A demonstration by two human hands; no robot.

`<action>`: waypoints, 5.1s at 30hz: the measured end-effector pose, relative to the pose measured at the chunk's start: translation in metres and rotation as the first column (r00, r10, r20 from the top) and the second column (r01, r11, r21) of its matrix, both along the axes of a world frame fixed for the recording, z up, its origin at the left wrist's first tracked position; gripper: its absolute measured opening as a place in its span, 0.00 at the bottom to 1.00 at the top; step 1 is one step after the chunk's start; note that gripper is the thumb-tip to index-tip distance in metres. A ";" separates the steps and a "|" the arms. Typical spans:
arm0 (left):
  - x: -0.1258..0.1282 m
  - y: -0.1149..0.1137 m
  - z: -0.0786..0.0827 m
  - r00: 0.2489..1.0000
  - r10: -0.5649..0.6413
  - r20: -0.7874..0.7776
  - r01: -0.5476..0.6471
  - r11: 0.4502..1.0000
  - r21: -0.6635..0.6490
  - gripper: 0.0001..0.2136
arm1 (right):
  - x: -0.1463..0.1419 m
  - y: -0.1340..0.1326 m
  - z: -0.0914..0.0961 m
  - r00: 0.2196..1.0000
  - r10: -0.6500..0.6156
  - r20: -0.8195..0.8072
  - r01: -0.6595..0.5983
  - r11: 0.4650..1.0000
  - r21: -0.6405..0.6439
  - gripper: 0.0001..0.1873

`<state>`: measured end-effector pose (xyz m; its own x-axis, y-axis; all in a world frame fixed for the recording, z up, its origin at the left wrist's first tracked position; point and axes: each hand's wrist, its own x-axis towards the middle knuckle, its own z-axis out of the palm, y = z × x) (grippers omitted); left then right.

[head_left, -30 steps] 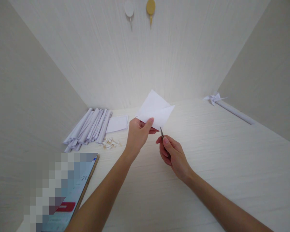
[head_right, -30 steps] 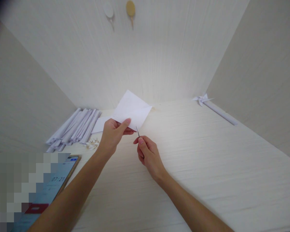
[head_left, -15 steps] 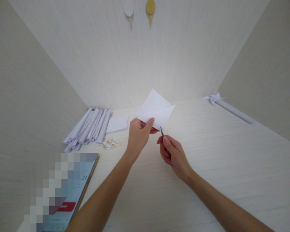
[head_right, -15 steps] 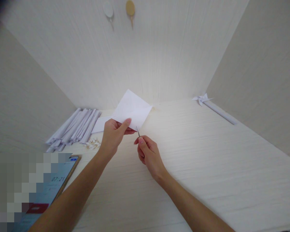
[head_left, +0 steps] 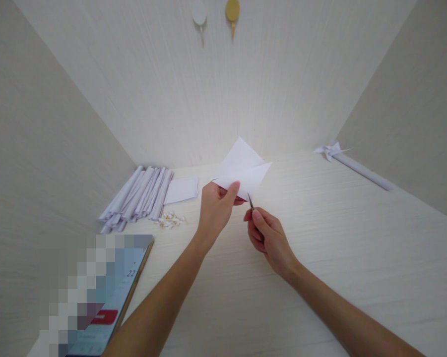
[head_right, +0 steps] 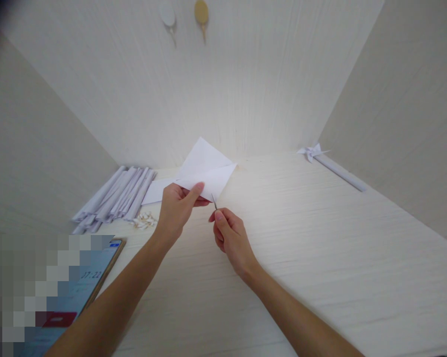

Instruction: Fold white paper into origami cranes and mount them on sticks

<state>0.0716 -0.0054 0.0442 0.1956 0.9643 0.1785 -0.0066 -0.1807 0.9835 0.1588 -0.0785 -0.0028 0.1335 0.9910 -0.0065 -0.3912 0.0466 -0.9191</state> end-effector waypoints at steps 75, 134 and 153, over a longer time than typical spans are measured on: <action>0.000 -0.004 0.001 0.999 0.005 0.044 -0.001 0.995 -0.102 0.12 | 0.001 0.001 0.001 0.996 -0.056 0.063 0.056 0.998 -0.004 0.16; 0.003 -0.008 0.000 0.987 -0.154 -0.037 0.146 0.974 -0.173 0.07 | 0.002 0.003 0.000 0.995 -0.099 0.021 0.099 0.995 -0.014 0.17; 0.005 -0.009 0.000 0.985 -0.168 0.037 0.172 0.953 -0.248 0.08 | 0.002 0.002 0.000 0.995 -0.090 0.051 0.090 0.996 -0.008 0.18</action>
